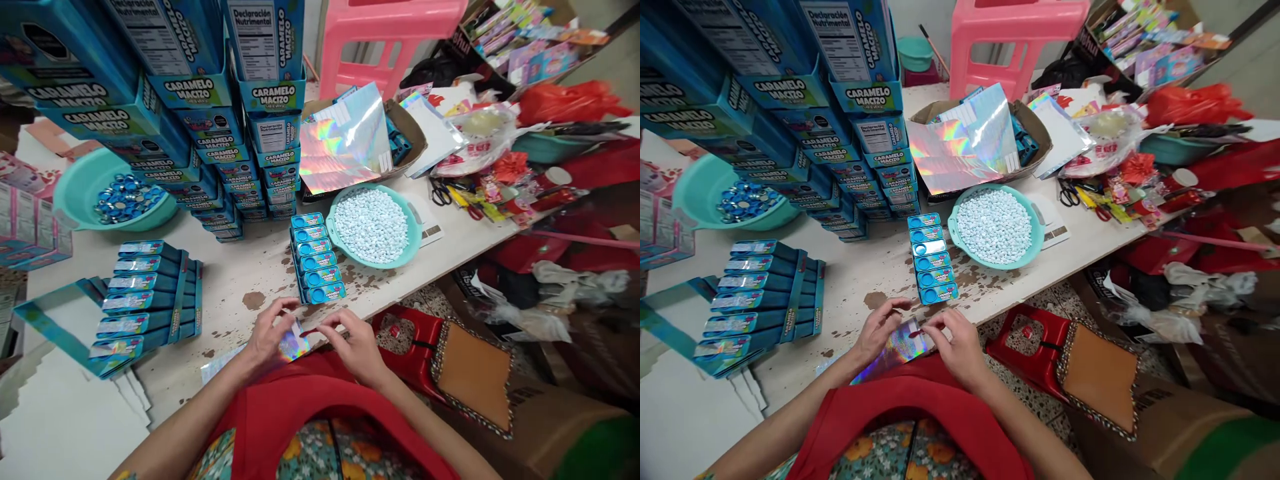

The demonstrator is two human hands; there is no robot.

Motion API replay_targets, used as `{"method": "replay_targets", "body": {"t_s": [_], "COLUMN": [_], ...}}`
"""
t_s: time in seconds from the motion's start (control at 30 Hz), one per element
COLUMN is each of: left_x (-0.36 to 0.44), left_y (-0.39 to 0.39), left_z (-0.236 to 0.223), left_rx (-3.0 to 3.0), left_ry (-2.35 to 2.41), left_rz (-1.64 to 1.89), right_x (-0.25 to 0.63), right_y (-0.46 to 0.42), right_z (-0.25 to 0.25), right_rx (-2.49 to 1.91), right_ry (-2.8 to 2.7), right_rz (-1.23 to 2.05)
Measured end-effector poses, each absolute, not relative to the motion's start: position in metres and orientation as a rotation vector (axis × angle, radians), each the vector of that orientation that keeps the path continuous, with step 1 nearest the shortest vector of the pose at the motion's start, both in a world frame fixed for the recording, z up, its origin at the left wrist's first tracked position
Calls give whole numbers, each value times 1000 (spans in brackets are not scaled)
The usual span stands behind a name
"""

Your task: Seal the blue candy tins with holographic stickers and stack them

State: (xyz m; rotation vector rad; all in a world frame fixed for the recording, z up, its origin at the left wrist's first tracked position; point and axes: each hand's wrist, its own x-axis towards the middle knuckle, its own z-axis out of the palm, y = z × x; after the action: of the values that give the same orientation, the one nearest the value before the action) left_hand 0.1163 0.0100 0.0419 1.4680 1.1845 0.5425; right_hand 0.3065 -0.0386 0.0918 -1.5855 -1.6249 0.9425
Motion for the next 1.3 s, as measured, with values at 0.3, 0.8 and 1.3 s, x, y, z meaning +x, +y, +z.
{"method": "replay_targets", "body": {"t_s": [0.3,0.8,1.3], "left_x": [141,148,119], "left_y": [25,49,35], "left_z": [85,44,19], "left_rx": [1241,1227,2014], "left_ry": [1018,1116,1502], "left_rz": [384,321,-404], "right_x": [298,307,316], "right_y": [-23,2,-14], "right_z": [79,46,40], "right_rx": [-1734,-1739,-1688], "right_ry": [-1200,-903,-758], "right_rz": [653,690,677]}}
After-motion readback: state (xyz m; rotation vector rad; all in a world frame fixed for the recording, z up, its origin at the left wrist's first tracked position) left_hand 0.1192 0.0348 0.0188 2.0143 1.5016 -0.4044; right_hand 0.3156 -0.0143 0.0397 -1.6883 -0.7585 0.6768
